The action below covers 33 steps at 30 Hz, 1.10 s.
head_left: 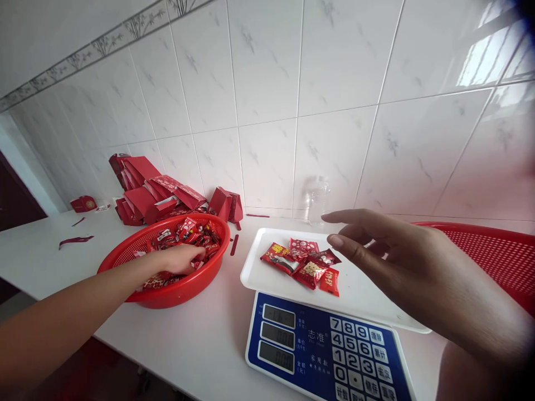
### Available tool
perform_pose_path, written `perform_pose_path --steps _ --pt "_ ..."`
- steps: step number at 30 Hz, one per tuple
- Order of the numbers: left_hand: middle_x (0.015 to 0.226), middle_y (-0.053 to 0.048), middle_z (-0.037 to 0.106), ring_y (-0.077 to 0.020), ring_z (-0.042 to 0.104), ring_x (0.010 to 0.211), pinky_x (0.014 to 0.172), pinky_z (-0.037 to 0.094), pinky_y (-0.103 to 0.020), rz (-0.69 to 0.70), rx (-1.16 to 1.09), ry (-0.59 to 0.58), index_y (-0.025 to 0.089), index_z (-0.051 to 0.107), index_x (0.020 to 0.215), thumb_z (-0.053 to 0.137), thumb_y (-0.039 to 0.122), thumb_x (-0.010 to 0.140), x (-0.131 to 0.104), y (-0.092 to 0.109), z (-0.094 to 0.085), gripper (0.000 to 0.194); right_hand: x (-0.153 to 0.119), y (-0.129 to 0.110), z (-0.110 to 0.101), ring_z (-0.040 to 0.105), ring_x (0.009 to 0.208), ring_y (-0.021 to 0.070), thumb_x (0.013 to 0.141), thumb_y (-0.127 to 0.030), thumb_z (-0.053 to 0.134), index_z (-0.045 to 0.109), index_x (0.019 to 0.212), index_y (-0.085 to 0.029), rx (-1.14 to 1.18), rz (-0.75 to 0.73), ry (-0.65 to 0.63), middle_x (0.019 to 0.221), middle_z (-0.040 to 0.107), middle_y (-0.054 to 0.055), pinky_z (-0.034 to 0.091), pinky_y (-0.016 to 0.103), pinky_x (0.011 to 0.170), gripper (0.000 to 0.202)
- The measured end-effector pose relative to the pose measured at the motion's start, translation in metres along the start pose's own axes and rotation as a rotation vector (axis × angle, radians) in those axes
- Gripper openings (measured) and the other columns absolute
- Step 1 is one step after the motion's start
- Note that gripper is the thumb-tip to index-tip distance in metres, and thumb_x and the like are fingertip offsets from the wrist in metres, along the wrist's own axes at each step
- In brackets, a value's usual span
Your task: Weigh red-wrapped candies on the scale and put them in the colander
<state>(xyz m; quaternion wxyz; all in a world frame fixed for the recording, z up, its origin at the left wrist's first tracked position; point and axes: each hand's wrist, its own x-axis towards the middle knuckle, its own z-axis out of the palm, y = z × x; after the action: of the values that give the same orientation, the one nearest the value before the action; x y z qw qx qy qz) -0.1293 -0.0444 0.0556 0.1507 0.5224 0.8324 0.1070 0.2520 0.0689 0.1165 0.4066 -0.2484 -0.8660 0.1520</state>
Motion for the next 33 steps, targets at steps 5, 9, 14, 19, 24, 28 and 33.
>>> perform_pose_path --steps 5,9,14,19,24,28,33 --pt "0.081 -0.002 0.067 -0.0255 0.061 0.08 0.067 0.044 -0.029 0.03 0.028 -0.016 0.023 0.055 0.083 0.063 0.044 0.065 0.003 -0.007 -0.03 0.029 0.001 0.0 0.001 0.064 0.049 0.0166 0.088 -0.05 0.054 0.069 0.103 -0.024 0.041 0.001 0.005 0.067 0.072 0.003 0.046 0.024 0.039 0.034" --pt "0.084 -0.003 0.063 -0.0248 0.058 0.082 0.068 0.043 -0.029 0.031 0.031 0.055 0.021 0.055 0.084 0.064 0.053 0.066 0.003 -0.02 -0.046 0.038 0.0 0.0 0.001 0.063 0.048 0.017 0.087 -0.052 0.054 0.069 0.102 -0.024 0.052 0.006 0.007 0.067 0.072 0.003 0.045 0.025 0.038 0.036" --pt "0.069 0.0 0.055 -0.0192 0.051 0.065 0.056 0.037 -0.027 -0.005 0.003 0.103 0.022 0.051 0.08 0.06 0.058 0.07 0.003 -0.035 -0.046 0.038 0.0 -0.001 0.001 0.064 0.048 0.0162 0.087 -0.051 0.054 0.069 0.103 -0.024 0.035 0.004 0.005 0.068 0.072 0.002 0.046 0.025 0.04 0.035" --pt "0.067 0.001 0.053 -0.017 0.05 0.058 0.052 0.038 -0.026 -0.03 -0.064 0.123 0.023 0.049 0.081 0.054 0.055 0.074 0.007 -0.045 -0.042 0.033 0.001 -0.001 0.002 0.064 0.049 0.0165 0.088 -0.051 0.053 0.069 0.105 -0.024 0.03 0.004 -0.016 0.069 0.073 0.003 0.048 0.025 0.041 0.035" --pt "0.074 0.0 0.06 -0.021 0.058 0.067 0.059 0.044 -0.028 -0.061 -0.114 0.18 0.022 0.056 0.101 0.063 0.052 0.064 0.012 -0.047 -0.044 0.048 0.002 -0.002 0.002 0.064 0.048 0.0162 0.087 -0.05 0.053 0.069 0.103 -0.023 0.038 -0.002 -0.01 0.068 0.073 0.003 0.047 0.024 0.041 0.034" --pt "0.068 0.0 0.062 -0.0212 0.059 0.063 0.055 0.041 -0.027 -0.098 -0.168 0.183 0.02 0.066 0.096 0.068 0.05 0.059 0.01 -0.041 -0.046 0.047 0.001 -0.001 0.002 0.063 0.047 0.0149 0.088 -0.048 0.053 0.069 0.104 -0.023 0.032 -0.008 -0.01 0.067 0.072 0.002 0.046 0.023 0.041 0.034" --pt "0.068 0.0 0.064 -0.0188 0.058 0.062 0.054 0.041 -0.025 -0.133 -0.305 0.245 0.02 0.068 0.085 0.071 0.044 0.058 0.006 -0.028 -0.045 0.036 0.001 0.0 0.001 0.063 0.048 0.0137 0.088 -0.047 0.054 0.069 0.105 -0.023 0.016 -0.014 -0.013 0.068 0.072 0.001 0.046 0.022 0.041 0.033"
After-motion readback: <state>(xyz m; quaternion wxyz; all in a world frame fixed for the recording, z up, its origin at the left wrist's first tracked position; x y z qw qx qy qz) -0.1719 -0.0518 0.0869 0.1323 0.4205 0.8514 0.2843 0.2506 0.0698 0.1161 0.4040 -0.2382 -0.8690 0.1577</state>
